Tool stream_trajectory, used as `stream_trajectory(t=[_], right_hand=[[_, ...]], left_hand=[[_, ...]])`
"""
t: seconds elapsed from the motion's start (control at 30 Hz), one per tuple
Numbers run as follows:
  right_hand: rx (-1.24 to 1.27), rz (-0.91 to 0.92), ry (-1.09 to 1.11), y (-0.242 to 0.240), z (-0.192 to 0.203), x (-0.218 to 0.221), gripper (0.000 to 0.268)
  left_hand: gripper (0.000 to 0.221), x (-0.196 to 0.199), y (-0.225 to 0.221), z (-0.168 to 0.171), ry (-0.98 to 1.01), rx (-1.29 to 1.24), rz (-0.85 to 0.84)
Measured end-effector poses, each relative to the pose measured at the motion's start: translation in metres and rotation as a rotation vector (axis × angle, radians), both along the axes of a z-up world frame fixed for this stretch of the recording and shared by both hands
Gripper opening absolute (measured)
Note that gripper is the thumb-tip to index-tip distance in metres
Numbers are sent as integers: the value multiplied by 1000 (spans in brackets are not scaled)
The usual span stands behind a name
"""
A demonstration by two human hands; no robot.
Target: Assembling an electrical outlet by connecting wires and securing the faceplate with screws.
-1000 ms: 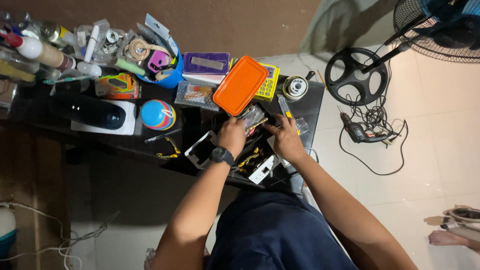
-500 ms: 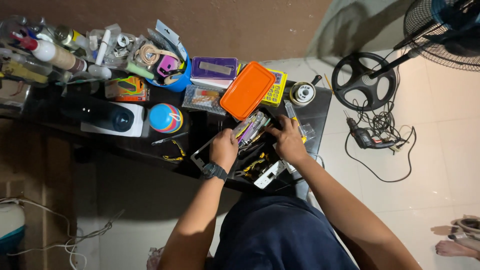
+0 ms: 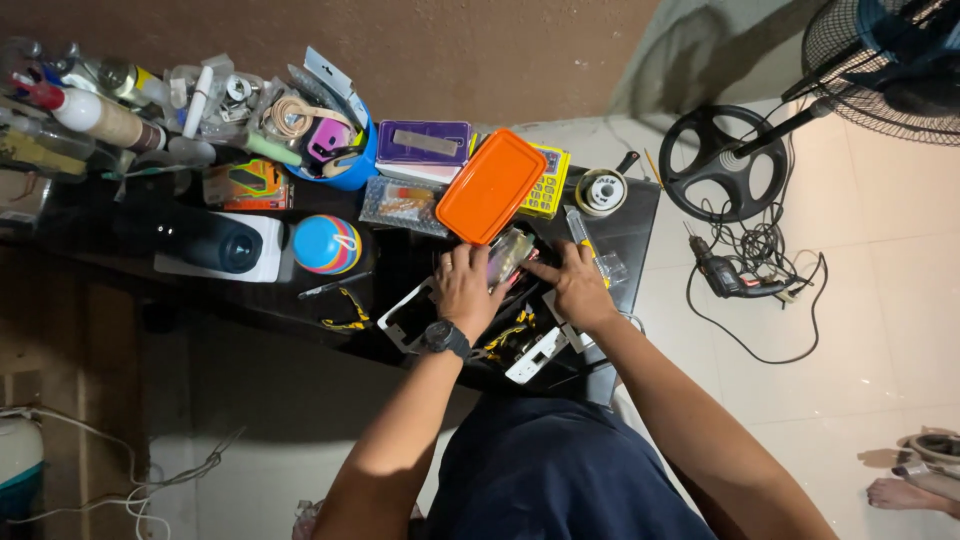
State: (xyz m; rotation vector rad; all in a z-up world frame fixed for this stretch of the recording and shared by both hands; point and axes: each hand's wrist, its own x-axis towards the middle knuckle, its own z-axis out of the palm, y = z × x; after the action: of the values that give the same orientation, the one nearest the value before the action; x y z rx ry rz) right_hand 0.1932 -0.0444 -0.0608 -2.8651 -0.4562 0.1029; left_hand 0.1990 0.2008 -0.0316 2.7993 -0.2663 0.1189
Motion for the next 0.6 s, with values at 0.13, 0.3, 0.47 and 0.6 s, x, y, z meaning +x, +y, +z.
stream_trajectory(t=[0.13, 0.3, 0.47, 0.6], right_hand=[[-34, -17, 73, 1, 6, 1, 77], [107, -87, 154, 6, 15, -3, 78], [187, -64, -39, 0, 2, -10, 73], [271, -61, -187, -5, 18, -27, 77]], left_hand=[[89, 9, -3, -30, 34, 82, -6], [38, 22, 6, -54, 85, -107, 47], [34, 25, 9, -41, 67, -316, 67], [24, 26, 11, -41, 87, -255, 33]])
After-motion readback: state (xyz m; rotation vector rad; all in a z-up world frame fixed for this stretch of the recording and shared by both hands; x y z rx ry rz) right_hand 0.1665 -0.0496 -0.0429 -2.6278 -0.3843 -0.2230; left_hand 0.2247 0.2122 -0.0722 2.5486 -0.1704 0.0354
